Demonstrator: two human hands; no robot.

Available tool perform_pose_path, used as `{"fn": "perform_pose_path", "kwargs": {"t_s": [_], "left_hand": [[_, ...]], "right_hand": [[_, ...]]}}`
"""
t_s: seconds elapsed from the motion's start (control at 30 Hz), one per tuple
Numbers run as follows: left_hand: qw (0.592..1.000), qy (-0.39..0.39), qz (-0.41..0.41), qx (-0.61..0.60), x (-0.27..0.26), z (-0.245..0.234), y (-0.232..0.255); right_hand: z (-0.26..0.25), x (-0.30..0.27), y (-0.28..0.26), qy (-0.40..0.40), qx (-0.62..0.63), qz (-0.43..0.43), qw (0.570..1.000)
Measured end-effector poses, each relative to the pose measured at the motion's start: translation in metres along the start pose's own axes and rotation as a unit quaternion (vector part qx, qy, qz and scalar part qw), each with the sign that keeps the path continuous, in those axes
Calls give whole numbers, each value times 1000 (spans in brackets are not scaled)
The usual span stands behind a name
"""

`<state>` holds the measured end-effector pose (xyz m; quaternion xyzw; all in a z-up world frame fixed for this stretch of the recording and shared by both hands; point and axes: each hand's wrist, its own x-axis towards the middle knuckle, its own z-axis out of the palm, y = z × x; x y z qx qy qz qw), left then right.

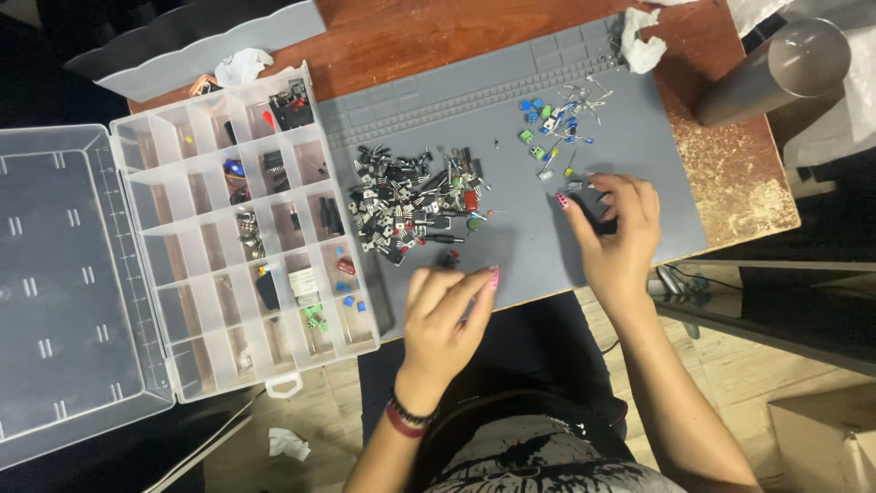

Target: The person sorts small electronic components from a pile on a gray mat into a multi-compartment plastic organizer box. They pick up individual items, such as transistors and capacitors, and place them into specific compartments within the box.

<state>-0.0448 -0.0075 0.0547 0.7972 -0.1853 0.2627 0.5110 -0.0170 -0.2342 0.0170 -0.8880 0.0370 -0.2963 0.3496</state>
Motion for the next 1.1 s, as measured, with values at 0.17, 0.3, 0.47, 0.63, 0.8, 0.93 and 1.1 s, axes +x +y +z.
{"fn": "perform_pose_path", "kwargs": {"t_s": [0.17, 0.3, 0.47, 0.63, 0.8, 0.93, 1.1], "left_hand": [[1000, -12, 25, 1, 6, 13, -23], [1000, 10, 1, 7, 14, 11, -29], [999, 8, -35, -20, 11, 10, -36], [996, -62, -40, -55, 12, 7, -31], [992, -101, -8, -72, 13, 10, -26], [993, -94, 19, -69, 11, 11, -32], [996, -66, 34, -51, 7, 11, -35]], "right_hand": [[2, 1, 3, -17, -16, 4, 1000], [1, 0, 2, -29, -21, -4, 999], [-2, -3, -5, -45, 29, 13, 998], [-1, -8, -40, -108, 129, 65, 984], [2, -16, -66, -150, 174, 79, 970], [4, -18, -76, -162, 190, 57, 967], [5, -17, -79, -165, 181, 32, 969]]}}
